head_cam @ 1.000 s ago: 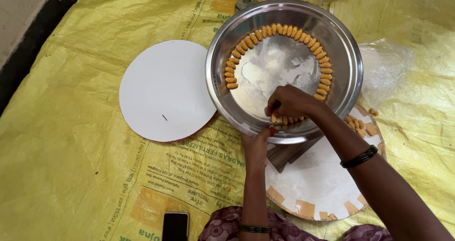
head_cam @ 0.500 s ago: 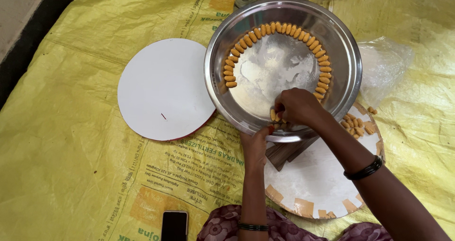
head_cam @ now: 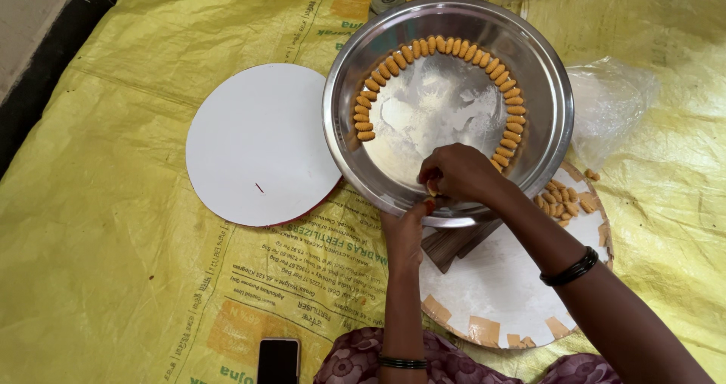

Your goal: The person sits on a yellow tarp and uses a wooden tool to crush small snack items on a white board. They then pick up the snacks and arrange them in a circular pattern inside a metal bowl.

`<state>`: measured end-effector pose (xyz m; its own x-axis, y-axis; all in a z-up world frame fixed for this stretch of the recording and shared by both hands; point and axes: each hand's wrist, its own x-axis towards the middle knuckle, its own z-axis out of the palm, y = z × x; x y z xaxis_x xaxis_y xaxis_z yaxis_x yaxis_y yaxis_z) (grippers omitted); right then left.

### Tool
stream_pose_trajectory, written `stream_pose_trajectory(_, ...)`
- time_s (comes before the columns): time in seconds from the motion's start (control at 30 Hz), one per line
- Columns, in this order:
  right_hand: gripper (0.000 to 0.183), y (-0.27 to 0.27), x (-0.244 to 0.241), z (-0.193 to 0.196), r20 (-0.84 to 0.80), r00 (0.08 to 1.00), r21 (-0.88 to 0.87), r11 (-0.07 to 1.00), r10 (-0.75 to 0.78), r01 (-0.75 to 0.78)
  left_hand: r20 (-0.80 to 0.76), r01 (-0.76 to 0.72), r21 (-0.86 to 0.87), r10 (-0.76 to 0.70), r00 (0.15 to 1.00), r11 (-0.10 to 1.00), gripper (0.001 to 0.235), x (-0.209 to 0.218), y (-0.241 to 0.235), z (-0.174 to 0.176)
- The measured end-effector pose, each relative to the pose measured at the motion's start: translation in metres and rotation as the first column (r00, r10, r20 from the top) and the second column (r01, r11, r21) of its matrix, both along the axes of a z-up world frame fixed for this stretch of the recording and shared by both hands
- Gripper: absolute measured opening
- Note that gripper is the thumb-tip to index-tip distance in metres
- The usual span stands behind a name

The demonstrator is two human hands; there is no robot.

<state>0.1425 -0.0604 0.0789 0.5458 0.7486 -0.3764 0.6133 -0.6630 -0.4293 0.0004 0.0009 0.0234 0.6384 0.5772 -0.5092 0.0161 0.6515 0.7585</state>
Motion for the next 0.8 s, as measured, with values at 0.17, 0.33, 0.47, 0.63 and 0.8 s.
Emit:
stream_pose_trajectory(0.17, 0.024, -0.0020, 0.0031, -0.0024, 0.016, 0.999, 0.060, 0.998, 0.030, -0.031, -0.003, -0.001, -0.001, 0.001, 1.000, 1.000, 0.063, 0.0004, 0.0002, 0.0012)
stream_pose_trajectory(0.33, 0.020, -0.0073, 0.0028, 0.0002, 0.103, 0.994, -0.020, 0.999, -0.040, 0.043, -0.041, 0.000, 0.006, 0.000, 0.999, 1.000, 0.062, -0.0003, 0.0001, 0.0001)
stream_pose_trajectory(0.47, 0.020, -0.0081, 0.0008, 0.0010, 0.101, 0.995, -0.013, 1.000, 0.002, -0.001, 0.033, -0.017, 0.006, 0.017, 0.999, 1.000, 0.059, 0.0016, -0.0002, -0.0033)
stream_pose_trajectory(0.63, 0.018, -0.0080, 0.0011, 0.0035, 0.041, 0.999, 0.062, 0.998, -0.024, 0.022, -0.015, -0.002, 0.002, 0.002, 1.000, 1.000, 0.060, 0.0010, 0.0006, -0.0040)
stream_pose_trajectory(0.8, 0.024, -0.0029, -0.0054, 0.0048, 0.120, 0.981, 0.062, 0.985, 0.155, -0.164, 0.007, 0.005, 0.008, -0.005, 1.000, 1.000, 0.060, 0.0005, 0.0007, -0.0064)
